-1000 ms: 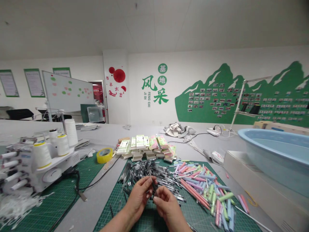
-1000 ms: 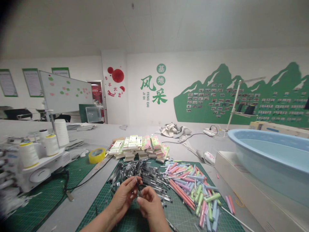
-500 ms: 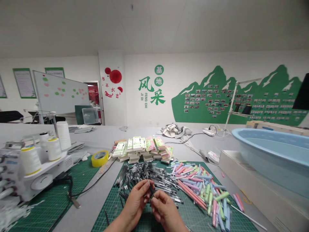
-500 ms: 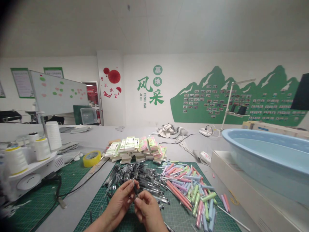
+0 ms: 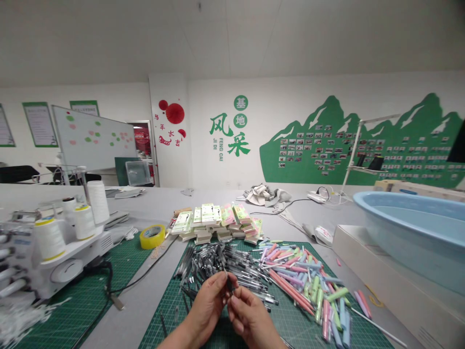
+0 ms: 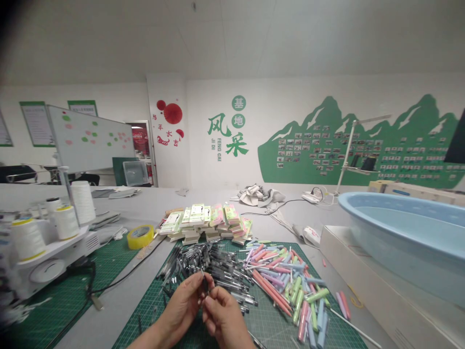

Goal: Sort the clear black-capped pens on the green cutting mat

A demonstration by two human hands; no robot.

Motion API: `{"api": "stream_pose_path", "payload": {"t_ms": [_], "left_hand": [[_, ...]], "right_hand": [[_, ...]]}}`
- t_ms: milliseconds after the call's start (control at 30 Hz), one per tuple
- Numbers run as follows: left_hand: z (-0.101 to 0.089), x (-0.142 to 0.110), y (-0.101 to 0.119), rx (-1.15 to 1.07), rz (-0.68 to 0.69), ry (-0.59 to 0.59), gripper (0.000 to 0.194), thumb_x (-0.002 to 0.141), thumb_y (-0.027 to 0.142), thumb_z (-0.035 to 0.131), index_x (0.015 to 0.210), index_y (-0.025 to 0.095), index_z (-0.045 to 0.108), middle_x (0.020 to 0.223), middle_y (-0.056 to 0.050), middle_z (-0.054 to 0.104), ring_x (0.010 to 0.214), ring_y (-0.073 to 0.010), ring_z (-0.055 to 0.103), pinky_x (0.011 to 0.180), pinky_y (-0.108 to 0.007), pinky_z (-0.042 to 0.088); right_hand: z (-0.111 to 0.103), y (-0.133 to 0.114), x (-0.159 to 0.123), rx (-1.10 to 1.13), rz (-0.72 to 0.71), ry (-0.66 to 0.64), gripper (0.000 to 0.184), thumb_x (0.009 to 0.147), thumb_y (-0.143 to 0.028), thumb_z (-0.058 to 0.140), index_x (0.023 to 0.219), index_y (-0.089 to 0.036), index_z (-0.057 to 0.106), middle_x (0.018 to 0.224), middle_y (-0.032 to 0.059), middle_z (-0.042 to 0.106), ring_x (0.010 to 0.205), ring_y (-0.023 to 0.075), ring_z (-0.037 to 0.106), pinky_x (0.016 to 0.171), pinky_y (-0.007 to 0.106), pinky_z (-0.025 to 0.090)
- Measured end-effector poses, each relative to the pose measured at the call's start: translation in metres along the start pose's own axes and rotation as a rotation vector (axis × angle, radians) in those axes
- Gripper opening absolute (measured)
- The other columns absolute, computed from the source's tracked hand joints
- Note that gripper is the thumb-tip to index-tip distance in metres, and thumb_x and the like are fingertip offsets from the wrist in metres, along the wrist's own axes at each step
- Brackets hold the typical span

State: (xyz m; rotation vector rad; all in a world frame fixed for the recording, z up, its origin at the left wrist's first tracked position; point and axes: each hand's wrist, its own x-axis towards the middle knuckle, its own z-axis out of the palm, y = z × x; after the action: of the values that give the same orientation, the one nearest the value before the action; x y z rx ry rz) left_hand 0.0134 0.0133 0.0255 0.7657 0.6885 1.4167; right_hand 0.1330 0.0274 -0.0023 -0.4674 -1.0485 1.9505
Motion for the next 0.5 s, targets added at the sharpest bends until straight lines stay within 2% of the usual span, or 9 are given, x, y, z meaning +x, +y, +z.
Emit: {"api": "stream_pose_path", "payload": {"t_ms": [67, 133, 300, 500], "left_hand": [[0.0003, 0.0002, -0.0005, -0.004, 0.028, 0.009, 0.029, 0.079, 0.036, 0.061, 0.097, 0.014, 0.066, 0.085, -0.007, 0.063, 0.065, -0.0096, 0.05, 0.058, -0.02, 0.039], [0.0001, 0.001, -0.0006, 0.008, 0.061, 0.029, 0.028, 0.079, 0.035, 0.061, 0.099, 0.015, 0.065, 0.084, -0.006, 0.063, 0.064, -0.0092, 0.05, 0.058, -0.02, 0.038], [-0.001, 0.0029, 0.0008, 0.044, 0.045, 0.046, 0.02, 0.078, 0.033, 0.063, 0.08, 0.013, 0.065, 0.077, -0.003, 0.06, 0.058, -0.0065, 0.045, 0.053, -0.018, 0.034], [0.0004, 0.0014, 0.0036, 0.03, 0.036, -0.007, 0.021, 0.078, 0.034, 0.063, 0.078, 0.013, 0.064, 0.076, -0.003, 0.058, 0.063, -0.0089, 0.047, 0.054, -0.019, 0.034]], "right_hand": [[-0.0001, 0.0004, 0.0005, -0.008, -0.013, 0.014, 0.038, 0.066, -0.043, 0.073, 0.066, -0.019, 0.044, 0.052, -0.0048, 0.055, 0.033, 0.0007, 0.031, 0.034, 0.015, 0.012], [-0.0008, 0.0014, 0.0009, -0.034, -0.029, 0.022, 0.038, 0.066, -0.043, 0.072, 0.066, -0.019, 0.043, 0.051, -0.0049, 0.055, 0.032, 0.0006, 0.031, 0.034, 0.016, 0.013], [-0.0032, 0.005, 0.0008, -0.051, -0.01, 0.013, 0.04, 0.066, -0.045, 0.072, 0.065, -0.019, 0.042, 0.048, -0.0049, 0.055, 0.029, 0.0004, 0.028, 0.032, 0.016, 0.012], [0.0013, 0.0038, -0.0003, -0.015, -0.001, -0.005, 0.041, 0.066, -0.046, 0.072, 0.066, -0.019, 0.041, 0.047, -0.0057, 0.055, 0.029, -0.0001, 0.027, 0.034, 0.015, 0.011]]}}
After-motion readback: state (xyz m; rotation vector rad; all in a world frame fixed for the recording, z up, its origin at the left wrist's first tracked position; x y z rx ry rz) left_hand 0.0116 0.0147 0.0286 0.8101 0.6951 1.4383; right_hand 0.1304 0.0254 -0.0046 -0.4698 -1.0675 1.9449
